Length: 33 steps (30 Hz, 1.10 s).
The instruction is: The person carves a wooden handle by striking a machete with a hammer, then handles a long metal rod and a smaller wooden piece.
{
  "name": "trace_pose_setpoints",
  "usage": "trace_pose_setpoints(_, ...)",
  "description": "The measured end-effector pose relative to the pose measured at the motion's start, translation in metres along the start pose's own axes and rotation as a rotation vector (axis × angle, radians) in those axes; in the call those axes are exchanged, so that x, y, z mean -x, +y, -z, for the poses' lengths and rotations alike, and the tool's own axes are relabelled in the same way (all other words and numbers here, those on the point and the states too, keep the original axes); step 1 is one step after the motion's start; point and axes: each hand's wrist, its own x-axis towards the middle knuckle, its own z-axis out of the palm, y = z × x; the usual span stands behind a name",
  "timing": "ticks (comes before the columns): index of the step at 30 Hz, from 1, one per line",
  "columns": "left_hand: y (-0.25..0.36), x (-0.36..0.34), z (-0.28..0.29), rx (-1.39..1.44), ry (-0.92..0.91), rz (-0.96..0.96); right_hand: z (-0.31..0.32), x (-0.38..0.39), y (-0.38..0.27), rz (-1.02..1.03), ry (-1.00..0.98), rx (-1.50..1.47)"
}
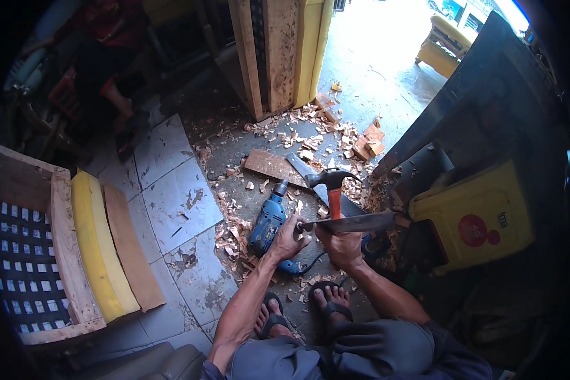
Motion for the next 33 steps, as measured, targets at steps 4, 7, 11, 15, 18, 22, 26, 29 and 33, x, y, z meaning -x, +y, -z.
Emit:
trace_pose_setpoints(4, 0.015, 0.009, -0.005, 0.136, -0.255, 0.182, 0.007, -0.007, -0.006, -0.071, 0.012, -0.085)
trace_pose_setpoints(7, 0.041, 0.017, 0.007, 0.227, -0.325, 0.117, 0.034, -0.027, -0.013, -0.22, -0.031, -0.184)
trace_pose_setpoints(11, 0.083, 0.036, 0.023, 0.773, -0.335, 0.342, 0.058, -0.052, -0.01, -0.473, -0.049, -0.549)
trace_pose_setpoints(15, 0.113, 0.048, 0.021, 0.969, -0.405, 0.5, 0.045, -0.05, 0.01, -0.622, -0.089, -0.728)
trace_pose_setpoints(18, 0.126, 0.057, 0.023, 0.786, -0.334, 0.627, 0.031, -0.042, 0.025, -0.703, -0.106, -0.858)
trace_pose_setpoints(22, 0.127, 0.069, 0.033, 0.714, -0.365, 0.565, 0.017, -0.038, 0.032, -0.773, -0.139, -0.964)
trace_pose_setpoints(26, 0.121, 0.08, 0.041, 1.149, -0.427, 0.687, 0.006, -0.038, 0.034, -0.813, -0.191, -0.99)
trace_pose_setpoints(29, 0.117, 0.084, 0.045, 1.276, -0.428, 0.651, -0.002, -0.038, 0.037, -0.83, -0.234, -1.012)
trace_pose_setpoints(33, 0.114, 0.089, 0.049, 1.28, -0.409, 0.682, -0.013, -0.038, 0.04, -0.872, -0.229, -1.053)
